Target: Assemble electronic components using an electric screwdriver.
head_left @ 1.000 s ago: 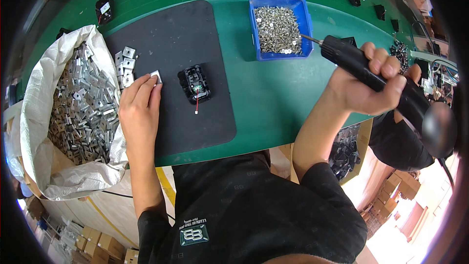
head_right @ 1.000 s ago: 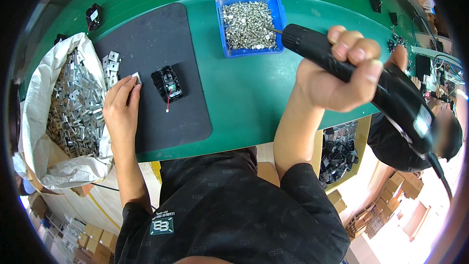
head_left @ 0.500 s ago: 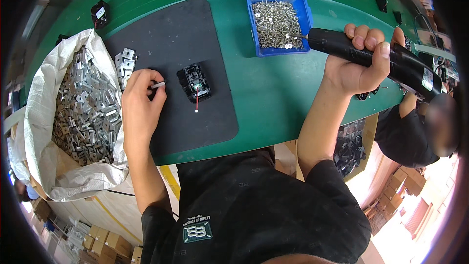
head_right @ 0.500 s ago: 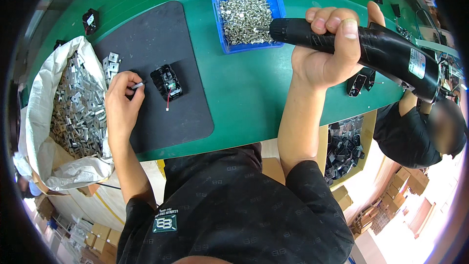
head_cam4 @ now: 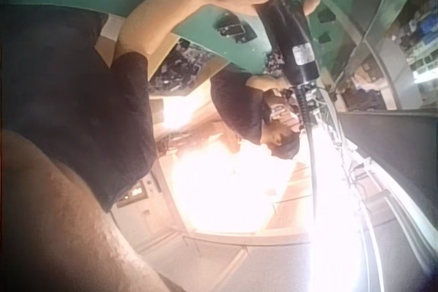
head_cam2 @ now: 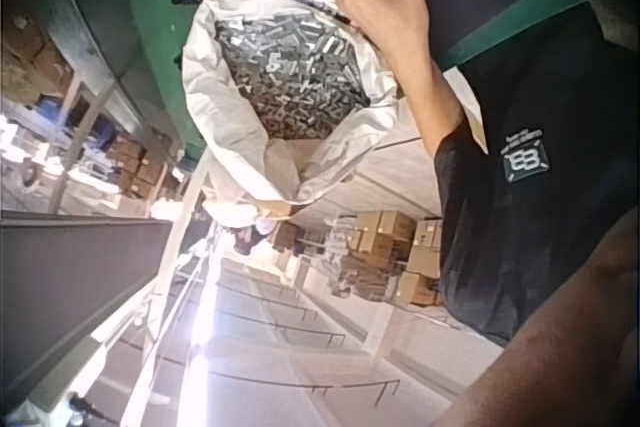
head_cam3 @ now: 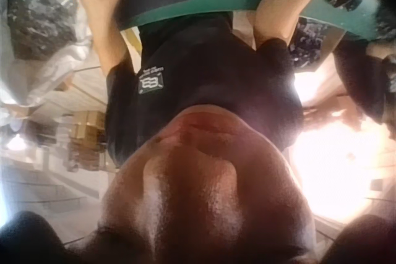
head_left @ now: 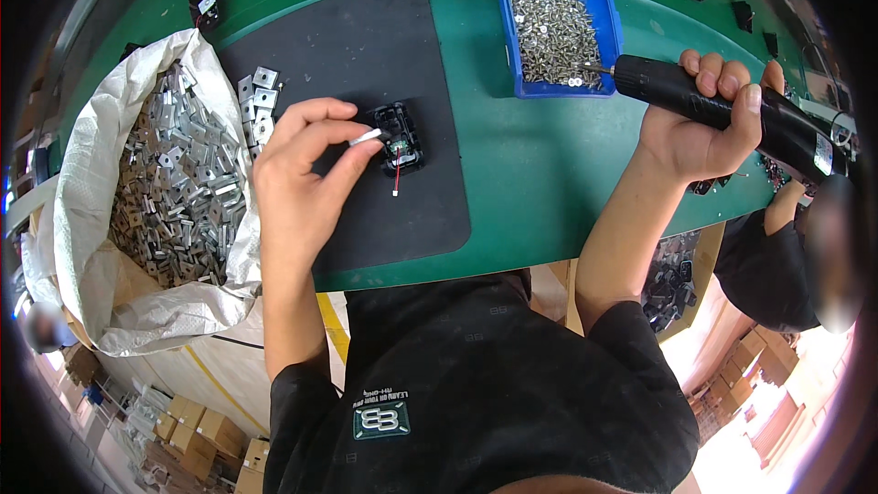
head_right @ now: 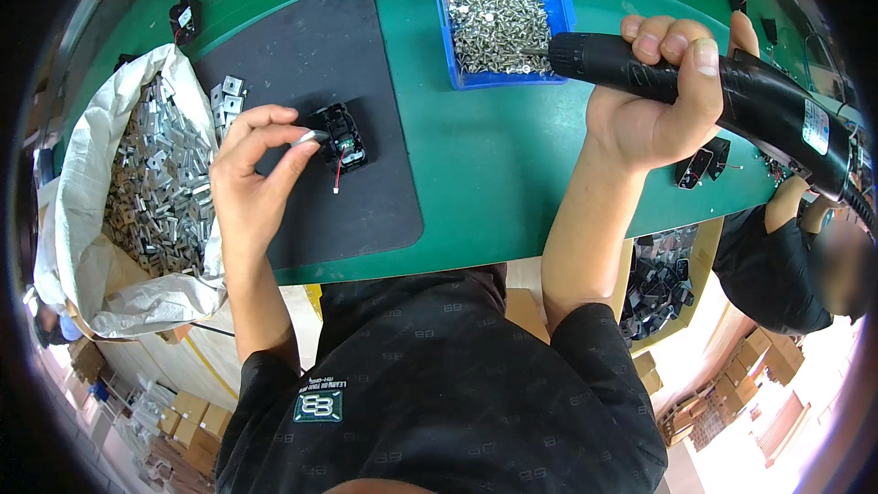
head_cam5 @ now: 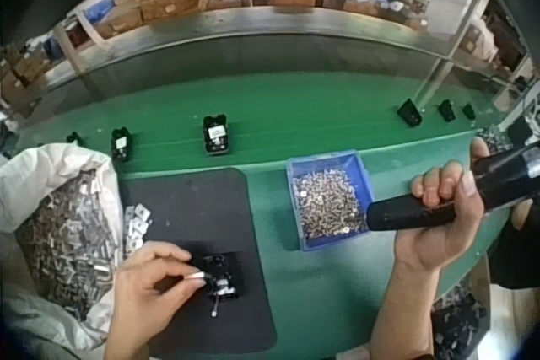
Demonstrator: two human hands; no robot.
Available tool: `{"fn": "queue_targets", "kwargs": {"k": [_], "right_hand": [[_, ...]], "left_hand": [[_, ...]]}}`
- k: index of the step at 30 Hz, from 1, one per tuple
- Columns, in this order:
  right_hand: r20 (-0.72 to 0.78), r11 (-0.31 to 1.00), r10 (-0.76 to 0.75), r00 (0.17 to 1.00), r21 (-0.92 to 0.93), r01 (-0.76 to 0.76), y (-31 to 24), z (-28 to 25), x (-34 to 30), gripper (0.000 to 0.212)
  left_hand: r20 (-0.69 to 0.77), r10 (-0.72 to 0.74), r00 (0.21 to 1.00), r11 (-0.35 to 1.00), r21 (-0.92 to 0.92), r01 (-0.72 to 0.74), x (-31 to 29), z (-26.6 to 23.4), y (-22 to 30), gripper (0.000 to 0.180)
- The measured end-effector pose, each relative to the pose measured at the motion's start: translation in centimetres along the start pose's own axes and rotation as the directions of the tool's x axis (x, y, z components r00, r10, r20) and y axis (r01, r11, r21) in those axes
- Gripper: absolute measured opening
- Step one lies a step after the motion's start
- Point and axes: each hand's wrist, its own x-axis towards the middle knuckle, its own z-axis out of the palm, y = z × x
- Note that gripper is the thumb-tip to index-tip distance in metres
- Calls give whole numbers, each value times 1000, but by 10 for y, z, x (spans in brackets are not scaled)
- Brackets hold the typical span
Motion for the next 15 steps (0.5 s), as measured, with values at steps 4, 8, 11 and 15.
{"fn": "queue_targets", "kwargs": {"k": [4,8,11,15], "right_hand": [[3,1000,-20,1000,-13,20,1,1,0,52],[13,1000,-15,1000,24,14,2,2,-1,53],[14,1000,-11,1000,29,11,2,4,-2,54],[34,996,29,999,-86,-26,-3,12,-6,40]], "left_hand": [[55,6,998,995,101,-12,-5,9,-1,18],[43,38,998,988,145,-44,-7,19,-14,17],[51,54,997,986,153,-61,-3,21,-12,14],[33,41,999,991,123,-45,0,27,-13,14]]}}
